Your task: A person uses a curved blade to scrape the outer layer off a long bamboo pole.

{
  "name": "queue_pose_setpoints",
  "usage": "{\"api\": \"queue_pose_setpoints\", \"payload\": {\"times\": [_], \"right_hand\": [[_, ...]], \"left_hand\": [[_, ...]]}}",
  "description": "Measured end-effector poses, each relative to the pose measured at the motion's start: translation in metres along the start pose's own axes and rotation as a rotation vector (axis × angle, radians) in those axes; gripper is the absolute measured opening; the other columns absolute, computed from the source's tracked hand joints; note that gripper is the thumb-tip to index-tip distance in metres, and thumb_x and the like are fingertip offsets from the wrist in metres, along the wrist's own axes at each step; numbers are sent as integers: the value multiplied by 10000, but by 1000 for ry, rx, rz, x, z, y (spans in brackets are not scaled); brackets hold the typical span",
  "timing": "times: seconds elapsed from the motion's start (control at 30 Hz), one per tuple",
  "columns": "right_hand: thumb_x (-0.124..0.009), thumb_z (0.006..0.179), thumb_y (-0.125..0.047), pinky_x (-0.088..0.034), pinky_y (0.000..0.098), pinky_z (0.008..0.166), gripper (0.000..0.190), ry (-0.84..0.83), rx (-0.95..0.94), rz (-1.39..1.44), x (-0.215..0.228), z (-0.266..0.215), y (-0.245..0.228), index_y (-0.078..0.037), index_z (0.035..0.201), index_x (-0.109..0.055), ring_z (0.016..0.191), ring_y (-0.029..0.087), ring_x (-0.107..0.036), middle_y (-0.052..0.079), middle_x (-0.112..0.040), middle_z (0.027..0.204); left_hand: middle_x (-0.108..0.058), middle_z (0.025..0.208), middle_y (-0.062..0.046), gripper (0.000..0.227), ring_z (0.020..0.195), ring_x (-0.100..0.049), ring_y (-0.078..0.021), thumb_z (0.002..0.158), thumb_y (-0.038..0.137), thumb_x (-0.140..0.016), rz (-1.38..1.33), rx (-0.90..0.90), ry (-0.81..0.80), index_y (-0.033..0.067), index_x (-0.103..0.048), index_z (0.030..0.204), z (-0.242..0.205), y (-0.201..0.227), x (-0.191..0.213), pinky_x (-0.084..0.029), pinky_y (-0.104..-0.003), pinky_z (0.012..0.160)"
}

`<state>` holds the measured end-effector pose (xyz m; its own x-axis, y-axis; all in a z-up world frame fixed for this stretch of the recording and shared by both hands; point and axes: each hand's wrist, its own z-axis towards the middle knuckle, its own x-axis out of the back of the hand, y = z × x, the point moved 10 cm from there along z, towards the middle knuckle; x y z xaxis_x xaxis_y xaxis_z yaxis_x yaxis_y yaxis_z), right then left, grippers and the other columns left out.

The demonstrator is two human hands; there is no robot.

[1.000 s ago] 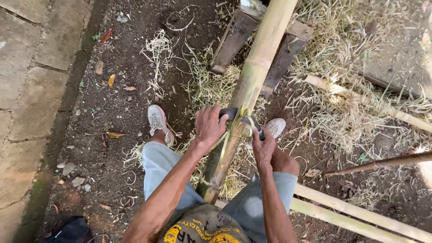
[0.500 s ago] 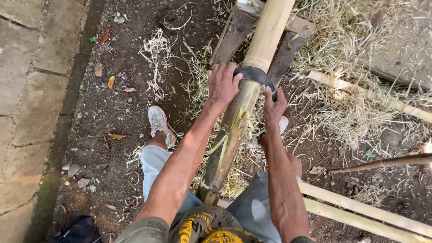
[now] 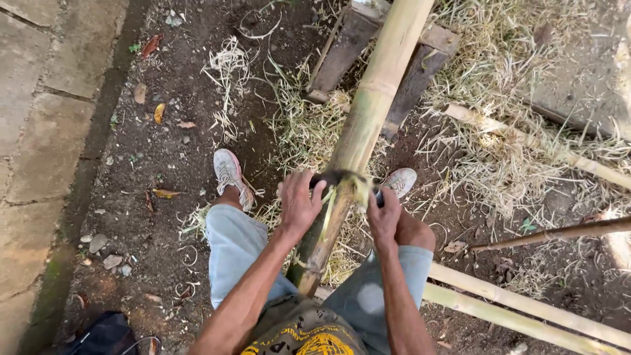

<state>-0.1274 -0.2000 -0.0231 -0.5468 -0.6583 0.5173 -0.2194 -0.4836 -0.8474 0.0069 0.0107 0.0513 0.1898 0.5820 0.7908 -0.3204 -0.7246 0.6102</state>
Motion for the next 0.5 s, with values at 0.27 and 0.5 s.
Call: {"api": "queue_pose_setpoints", "payload": {"times": [0.27,0.5], "right_hand": [[-656,982,-541,-439,297,470,498,-202,-360,-72,-15,142,46,-44,983,-668,563,98,-470,-43,-504,696],[-671,989,-593,-480,291,566,541,66,-37,-75,-16,183,44,-53,993,-703,689,109,-486,-27,-518,811]], "left_hand": [[-645,863,-55,224,803,-542,-198,986,329,-654,-60,108,-83,106,-648,1008,132,-14,-72,-363,-426,849],[-628,888,-25,179,844,-546,-187,966,316,-651,-105,64,-40,141,-624,993,175,-2,-76,-356,-420,835]]}}
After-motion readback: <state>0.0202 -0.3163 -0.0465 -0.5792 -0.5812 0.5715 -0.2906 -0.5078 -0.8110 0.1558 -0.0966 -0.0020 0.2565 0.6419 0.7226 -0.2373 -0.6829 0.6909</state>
